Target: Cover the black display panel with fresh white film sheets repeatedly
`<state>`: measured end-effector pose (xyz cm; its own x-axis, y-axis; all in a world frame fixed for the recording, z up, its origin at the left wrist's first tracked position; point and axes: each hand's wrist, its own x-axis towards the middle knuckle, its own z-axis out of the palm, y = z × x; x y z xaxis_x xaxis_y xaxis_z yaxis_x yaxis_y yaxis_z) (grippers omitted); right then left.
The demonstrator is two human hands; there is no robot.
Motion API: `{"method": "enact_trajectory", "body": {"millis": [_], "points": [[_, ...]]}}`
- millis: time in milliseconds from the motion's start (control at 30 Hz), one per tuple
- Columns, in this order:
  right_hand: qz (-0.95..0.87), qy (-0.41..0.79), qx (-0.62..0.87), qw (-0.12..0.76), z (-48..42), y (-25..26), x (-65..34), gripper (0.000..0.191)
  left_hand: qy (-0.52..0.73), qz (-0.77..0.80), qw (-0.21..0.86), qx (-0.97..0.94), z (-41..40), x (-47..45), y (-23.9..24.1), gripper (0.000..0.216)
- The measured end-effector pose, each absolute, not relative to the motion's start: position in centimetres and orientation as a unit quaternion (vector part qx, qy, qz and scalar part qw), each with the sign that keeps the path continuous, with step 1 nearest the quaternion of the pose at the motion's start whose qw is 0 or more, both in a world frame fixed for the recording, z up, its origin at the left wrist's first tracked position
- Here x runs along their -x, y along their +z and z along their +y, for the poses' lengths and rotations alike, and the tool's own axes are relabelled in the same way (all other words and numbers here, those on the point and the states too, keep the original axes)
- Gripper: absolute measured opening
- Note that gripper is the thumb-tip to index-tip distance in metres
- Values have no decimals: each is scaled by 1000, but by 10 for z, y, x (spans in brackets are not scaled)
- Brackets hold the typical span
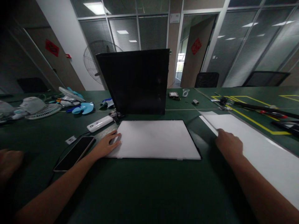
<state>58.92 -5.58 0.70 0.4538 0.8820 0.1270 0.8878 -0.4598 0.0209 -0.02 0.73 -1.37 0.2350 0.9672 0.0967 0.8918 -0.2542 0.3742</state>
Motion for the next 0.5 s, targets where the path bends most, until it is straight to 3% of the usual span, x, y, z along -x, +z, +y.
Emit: {"method": "enact_trajectory", "body": {"millis": [167,367,500], "points": [[-608,-99,786,46,-63,16,-553,56,162,597,118,-777,8,2,-17,64],[-875,-78,472,76,-73,-4,-501,43,182,583,127,-781,10,5,-21,69],[-909,-53,402,96,-83,-4,-467,42,188,577,130,-784,12,6,-24,72]]}}
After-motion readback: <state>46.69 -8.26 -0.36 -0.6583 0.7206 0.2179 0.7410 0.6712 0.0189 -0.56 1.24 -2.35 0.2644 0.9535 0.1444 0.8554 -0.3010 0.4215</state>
